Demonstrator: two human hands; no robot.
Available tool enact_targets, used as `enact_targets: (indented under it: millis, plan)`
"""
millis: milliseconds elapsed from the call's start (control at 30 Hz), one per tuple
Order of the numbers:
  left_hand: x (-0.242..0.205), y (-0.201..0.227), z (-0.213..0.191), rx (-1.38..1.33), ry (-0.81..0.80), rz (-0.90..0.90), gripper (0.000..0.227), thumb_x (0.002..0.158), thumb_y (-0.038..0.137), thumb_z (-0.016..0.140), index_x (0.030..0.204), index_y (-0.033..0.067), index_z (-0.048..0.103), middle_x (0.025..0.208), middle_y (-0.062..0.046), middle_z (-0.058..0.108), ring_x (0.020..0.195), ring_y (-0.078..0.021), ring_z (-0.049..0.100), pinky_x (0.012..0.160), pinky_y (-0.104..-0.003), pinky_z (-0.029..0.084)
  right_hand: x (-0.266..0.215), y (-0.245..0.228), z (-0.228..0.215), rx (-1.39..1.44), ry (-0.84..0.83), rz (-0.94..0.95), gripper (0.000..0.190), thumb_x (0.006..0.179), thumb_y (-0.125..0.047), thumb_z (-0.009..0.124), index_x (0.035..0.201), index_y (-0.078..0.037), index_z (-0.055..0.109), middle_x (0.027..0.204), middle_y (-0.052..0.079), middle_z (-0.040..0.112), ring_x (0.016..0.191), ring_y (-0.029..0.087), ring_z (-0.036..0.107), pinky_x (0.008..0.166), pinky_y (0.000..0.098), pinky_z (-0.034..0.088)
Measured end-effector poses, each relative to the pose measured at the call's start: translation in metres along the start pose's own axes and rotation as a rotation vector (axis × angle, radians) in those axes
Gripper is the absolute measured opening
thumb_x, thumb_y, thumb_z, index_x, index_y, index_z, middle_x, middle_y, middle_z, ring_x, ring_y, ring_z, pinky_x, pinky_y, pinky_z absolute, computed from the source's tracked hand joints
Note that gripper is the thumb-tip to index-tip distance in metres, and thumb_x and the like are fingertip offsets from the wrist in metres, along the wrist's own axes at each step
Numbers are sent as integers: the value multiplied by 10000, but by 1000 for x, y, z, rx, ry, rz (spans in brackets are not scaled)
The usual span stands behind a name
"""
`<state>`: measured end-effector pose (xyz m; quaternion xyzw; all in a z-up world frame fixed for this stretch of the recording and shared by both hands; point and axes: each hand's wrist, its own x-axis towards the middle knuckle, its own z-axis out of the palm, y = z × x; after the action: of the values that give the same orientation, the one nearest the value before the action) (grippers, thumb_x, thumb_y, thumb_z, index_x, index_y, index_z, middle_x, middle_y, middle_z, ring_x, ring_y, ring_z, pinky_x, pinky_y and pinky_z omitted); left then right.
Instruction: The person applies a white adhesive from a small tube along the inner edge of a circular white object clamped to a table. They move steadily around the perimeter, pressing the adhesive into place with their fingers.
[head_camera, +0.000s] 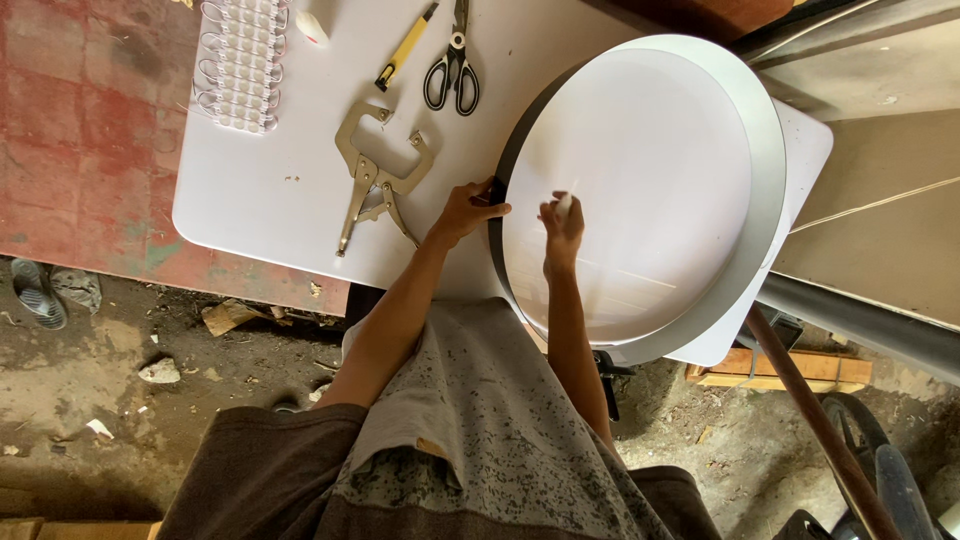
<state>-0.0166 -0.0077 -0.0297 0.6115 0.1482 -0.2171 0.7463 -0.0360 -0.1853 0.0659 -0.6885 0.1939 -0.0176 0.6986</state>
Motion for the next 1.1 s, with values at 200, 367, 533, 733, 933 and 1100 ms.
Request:
enact_targets:
  millis: [200, 367, 533, 733, 933, 1100]
  plan:
    - [11, -19, 1, 21, -22, -6, 910, 743, 337, 997, 1443, -14, 534, 1098, -188, 655, 1003, -266, 683, 822, -321, 625, 75, 41, 44, -448, -35, -261, 581, 806, -387, 946, 1106, -145, 512, 859, 3, 534, 819, 158, 591, 806, 331, 544]
    - [-4, 3, -7, 17, -9, -27, 919, 743, 339, 989, 1450, -23, 526, 1111, -188, 650, 1019, -266, 668, 824, -331, 617, 85, 32, 57, -427, 53, -248, 636, 783, -414, 951, 1124, -120, 501, 898, 26, 532, 845, 197, 592, 796, 360, 537]
    - [1, -8, -10, -11, -16, -19, 908, 740, 305, 993, 1446, -26, 526, 1081, -194, 646, 977, -251, 664, 792, -304, 634, 116, 37, 61, -402, 63, -245, 653, 812, -462, 931, 1149, -108, 498, 906, 35, 524, 845, 207, 580, 763, 363, 523]
    - [-2, -1, -7, -29, -10, -14, 909, 725, 260, 994, 1438, -50, 524, 1061, -177, 640, 971, -232, 655, 789, -298, 637, 85, 23, 53, -423, -20, -290, 701, 800, -460, 934, 1192, -105, 474, 943, 58, 529, 886, 240, 597, 782, 386, 538]
    - [-1, -13, -6, -26, -9, 6, 881, 731, 264, 996, 1428, -24, 541, 1008, -179, 647, 924, -229, 657, 743, -303, 651, 44, 34, 46, -432, -49, -212, 648, 842, -390, 909, 1203, -90, 462, 951, 66, 514, 901, 245, 588, 810, 388, 531]
    - [-10, 9, -6, -23, -12, 10, 875, 744, 272, 984, 1434, -26, 536, 1014, -170, 647, 921, -227, 655, 745, -311, 654, 88, 22, 53, -383, -2, -244, 726, 797, -451, 942, 1217, -110, 459, 960, 47, 505, 893, 227, 573, 780, 349, 514]
